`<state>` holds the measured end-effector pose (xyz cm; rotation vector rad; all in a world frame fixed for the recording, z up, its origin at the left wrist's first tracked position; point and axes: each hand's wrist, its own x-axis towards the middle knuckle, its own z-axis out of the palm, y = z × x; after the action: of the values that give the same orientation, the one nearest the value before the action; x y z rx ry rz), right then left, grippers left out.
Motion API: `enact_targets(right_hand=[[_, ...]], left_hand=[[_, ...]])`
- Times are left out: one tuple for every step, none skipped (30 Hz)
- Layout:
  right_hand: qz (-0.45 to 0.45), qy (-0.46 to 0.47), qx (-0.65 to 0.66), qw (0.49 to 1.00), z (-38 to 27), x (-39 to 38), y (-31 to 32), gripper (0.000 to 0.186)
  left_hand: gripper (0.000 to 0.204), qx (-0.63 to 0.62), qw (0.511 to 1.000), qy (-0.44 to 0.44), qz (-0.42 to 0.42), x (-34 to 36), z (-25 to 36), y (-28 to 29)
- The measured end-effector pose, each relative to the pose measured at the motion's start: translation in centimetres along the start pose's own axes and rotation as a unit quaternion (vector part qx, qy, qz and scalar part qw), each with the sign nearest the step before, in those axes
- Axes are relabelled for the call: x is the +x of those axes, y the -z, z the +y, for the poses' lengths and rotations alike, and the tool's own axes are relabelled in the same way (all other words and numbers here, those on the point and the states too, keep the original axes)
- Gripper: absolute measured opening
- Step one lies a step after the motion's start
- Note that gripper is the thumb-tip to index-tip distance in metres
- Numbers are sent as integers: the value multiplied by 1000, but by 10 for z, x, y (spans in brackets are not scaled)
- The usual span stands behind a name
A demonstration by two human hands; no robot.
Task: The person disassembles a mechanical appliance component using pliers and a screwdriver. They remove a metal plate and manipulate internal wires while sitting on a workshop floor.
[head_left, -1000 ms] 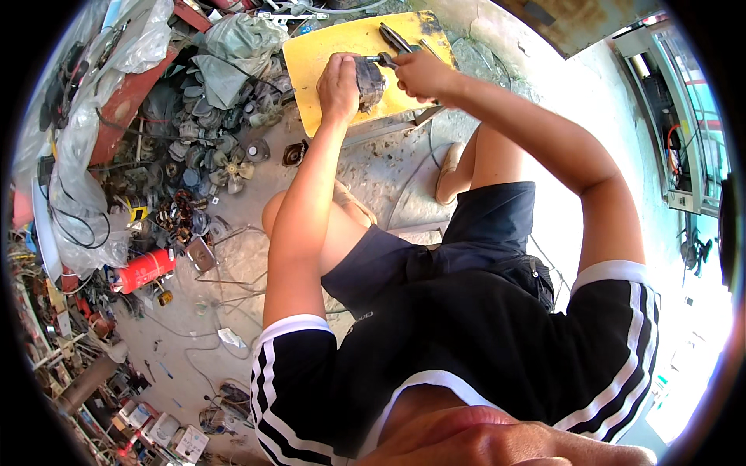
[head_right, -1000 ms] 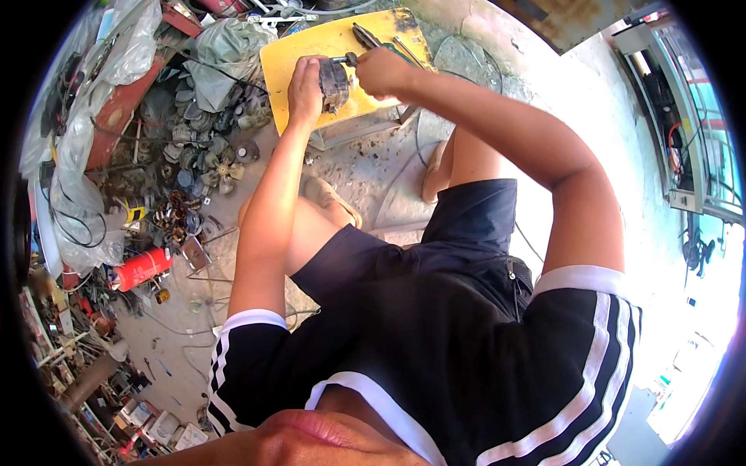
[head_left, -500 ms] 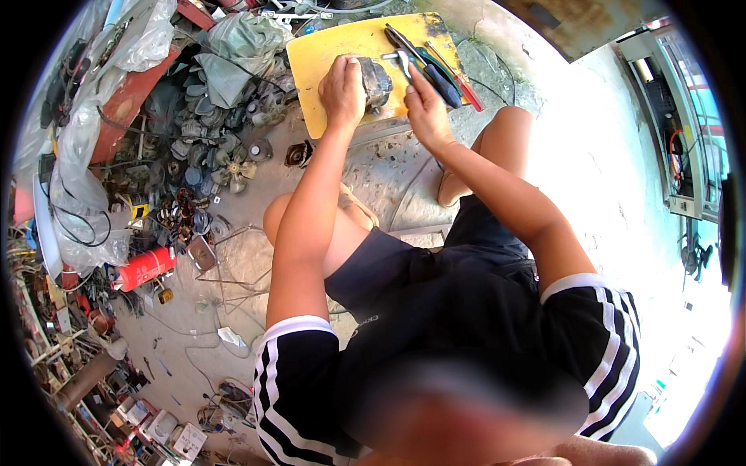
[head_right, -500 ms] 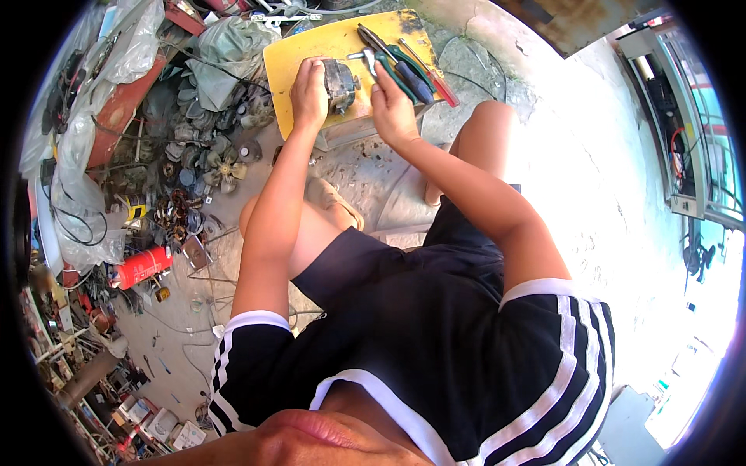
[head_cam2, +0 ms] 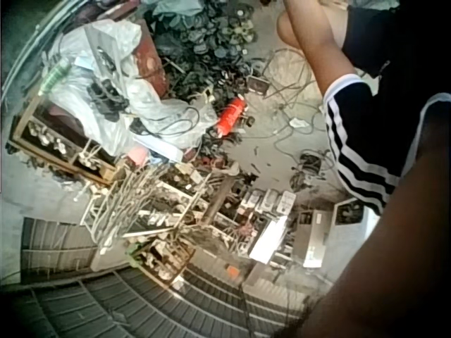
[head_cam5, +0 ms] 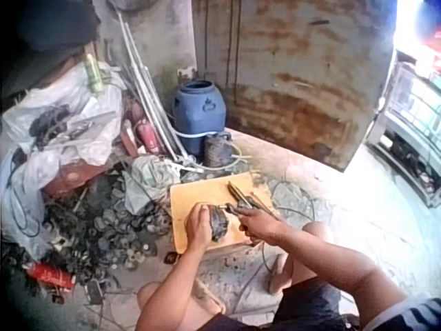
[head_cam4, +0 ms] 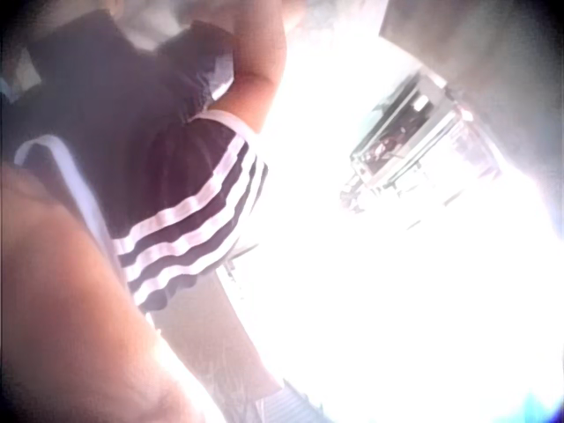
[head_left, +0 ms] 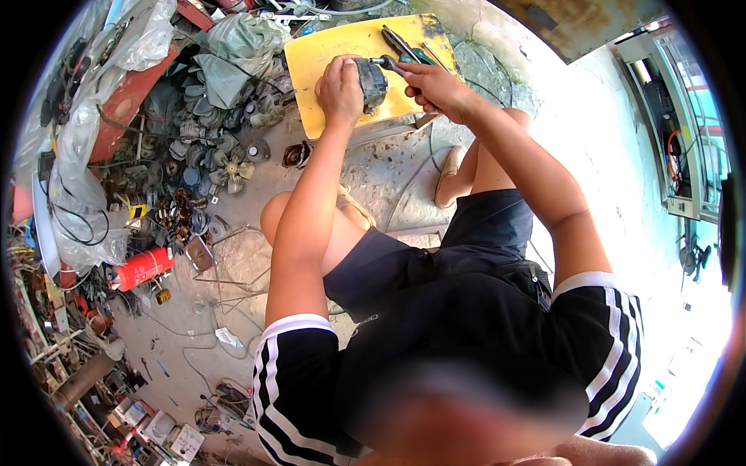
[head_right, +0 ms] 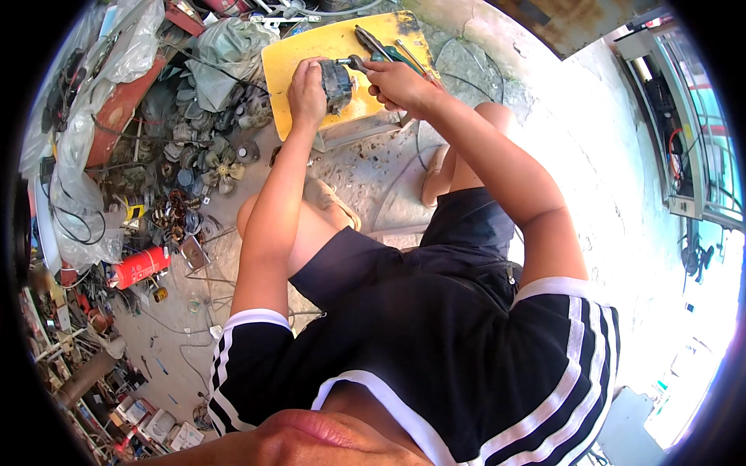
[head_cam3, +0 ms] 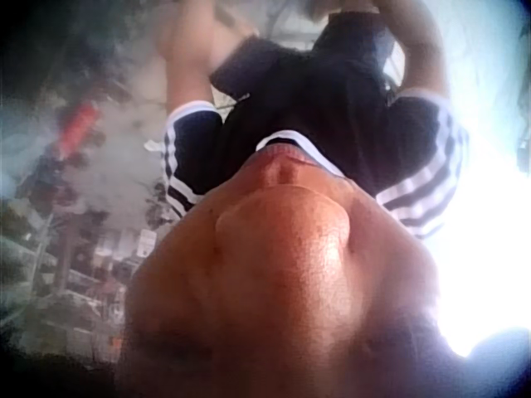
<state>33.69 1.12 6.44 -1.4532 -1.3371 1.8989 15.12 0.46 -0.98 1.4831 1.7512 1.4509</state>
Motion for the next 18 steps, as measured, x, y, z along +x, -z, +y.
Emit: enact_targets(right_hand=[[-10,6,10,1000,1,9,6,45],[-28,-6,11,1000,-3,14,12,39],[-45,-17,13,999,-8,18,17,34],[-62,-29,14,998,-15,23,22,30],[-82,-95,26,992,-30,28,26,19],[-85,-96,2,992,-49,18,23,21],[-101,-109,-31,988,-55,26,25,22],[-111,-121,-61,984,-62,34,30,22],[-126,-139,-90,978,-73,34,30,22],[-126,-139,-141,972,-79,39,31,21],[-134,-151,-161,966,-88,38,28,20],[-142,-163,-182,959,-95,36,26,20],[-151,-161,-199,955,-97,41,28,18],[-158,-160,-216,950,-101,47,30,17],[-165,-158,-232,945,-102,50,32,16],[-160,-131,-257,944,-99,50,33,17],[-159,-103,-283,940,-94,49,28,17],[-157,-76,-308,935,-87,50,26,18]], left_hand=[[34,3,1000,-6,-1,1,0,0],[34,7,1000,-12,-2,1,-1,1],[34,10,1000,-19,-4,2,-2,0],[34,9,1000,-24,-5,1,-3,0],[34,9,1000,-29,-4,1,-3,1],[34,8,999,-33,-3,1,-5,2],[34,6,999,-36,-2,1,-7,1],[34,1,999,-42,-4,3,-7,-1],[34,-2,999,-47,-4,3,-7,-2],[33,-3,999,-51,-4,3,-8,-2],[33,-4,999,-52,-5,3,-9,-1],[32,-6,999,-54,-5,3,-9,-1],[32,-6,999,-44,-9,3,-9,0],[31,-6,999,-35,-13,2,-7,0],[31,-6,999,-26,-18,2,-6,0],[30,-8,999,-27,-17,2,-5,-1],[29,-8,1000,-26,-14,2,-7,-1],[29,-7,1000,-24,-12,1,-7,-2]])
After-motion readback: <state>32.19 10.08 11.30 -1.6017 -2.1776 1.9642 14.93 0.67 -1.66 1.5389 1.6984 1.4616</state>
